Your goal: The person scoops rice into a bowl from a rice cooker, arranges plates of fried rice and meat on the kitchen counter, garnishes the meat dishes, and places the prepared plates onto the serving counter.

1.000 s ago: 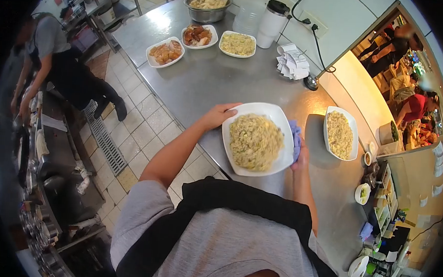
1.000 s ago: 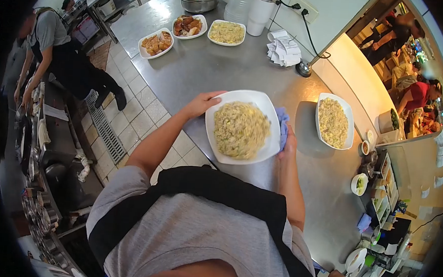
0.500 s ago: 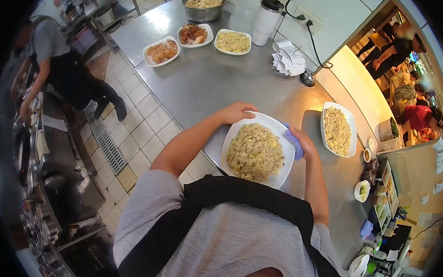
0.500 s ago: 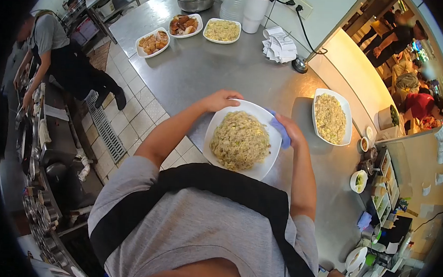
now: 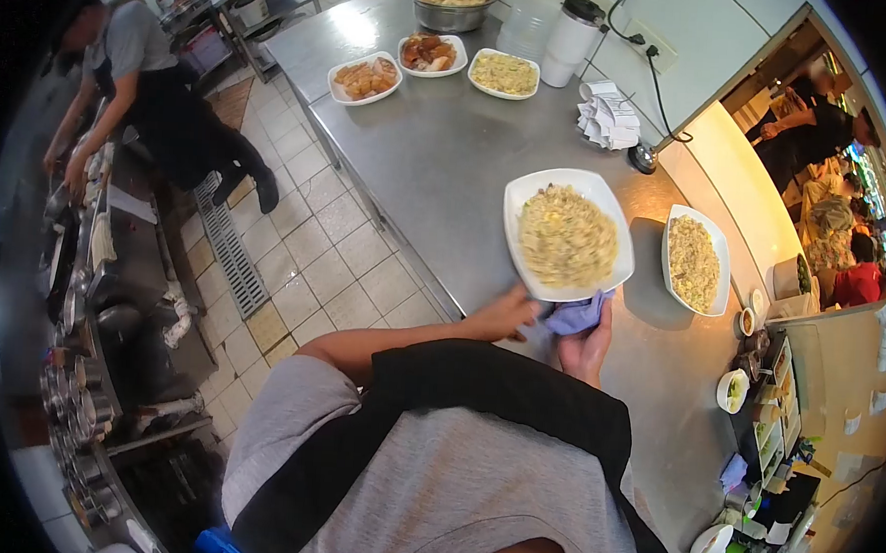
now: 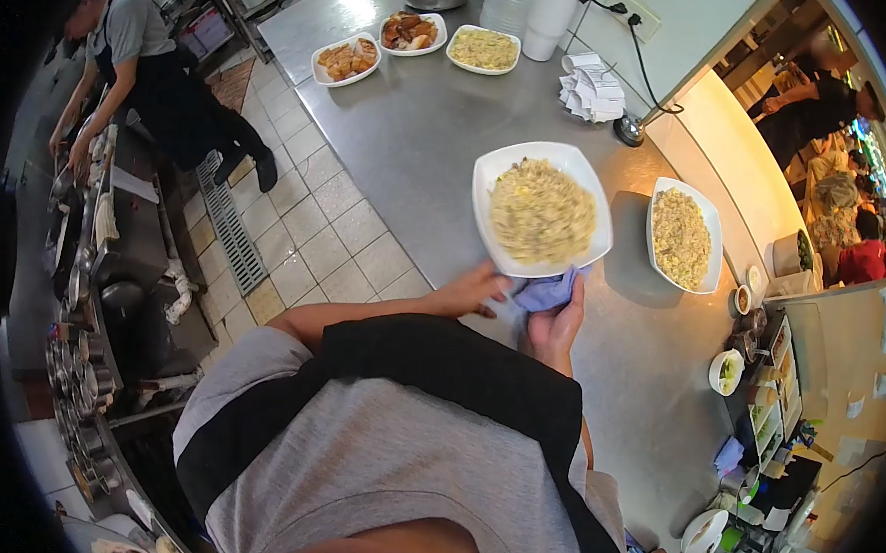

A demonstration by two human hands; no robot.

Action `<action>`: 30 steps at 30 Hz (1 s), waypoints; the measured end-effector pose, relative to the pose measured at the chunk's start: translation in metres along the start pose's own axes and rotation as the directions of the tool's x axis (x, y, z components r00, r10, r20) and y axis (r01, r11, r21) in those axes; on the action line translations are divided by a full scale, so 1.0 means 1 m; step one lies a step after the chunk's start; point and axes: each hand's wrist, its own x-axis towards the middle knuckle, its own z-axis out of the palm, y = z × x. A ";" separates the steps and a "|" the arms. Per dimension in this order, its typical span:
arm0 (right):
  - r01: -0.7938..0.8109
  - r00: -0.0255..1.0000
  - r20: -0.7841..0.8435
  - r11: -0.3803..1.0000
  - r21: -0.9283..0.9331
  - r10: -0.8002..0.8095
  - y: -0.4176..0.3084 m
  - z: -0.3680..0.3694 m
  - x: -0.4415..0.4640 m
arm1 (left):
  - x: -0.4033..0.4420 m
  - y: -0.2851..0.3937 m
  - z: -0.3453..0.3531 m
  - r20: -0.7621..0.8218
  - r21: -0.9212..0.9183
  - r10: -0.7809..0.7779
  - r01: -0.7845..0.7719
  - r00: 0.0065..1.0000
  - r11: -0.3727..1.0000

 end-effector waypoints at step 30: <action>0.109 0.980 -0.153 0.985 -0.131 -0.129 -0.033 0.003 0.112 | 0.040 0.093 -0.378 -0.850 -0.070 0.148 -0.386 0.506 0.920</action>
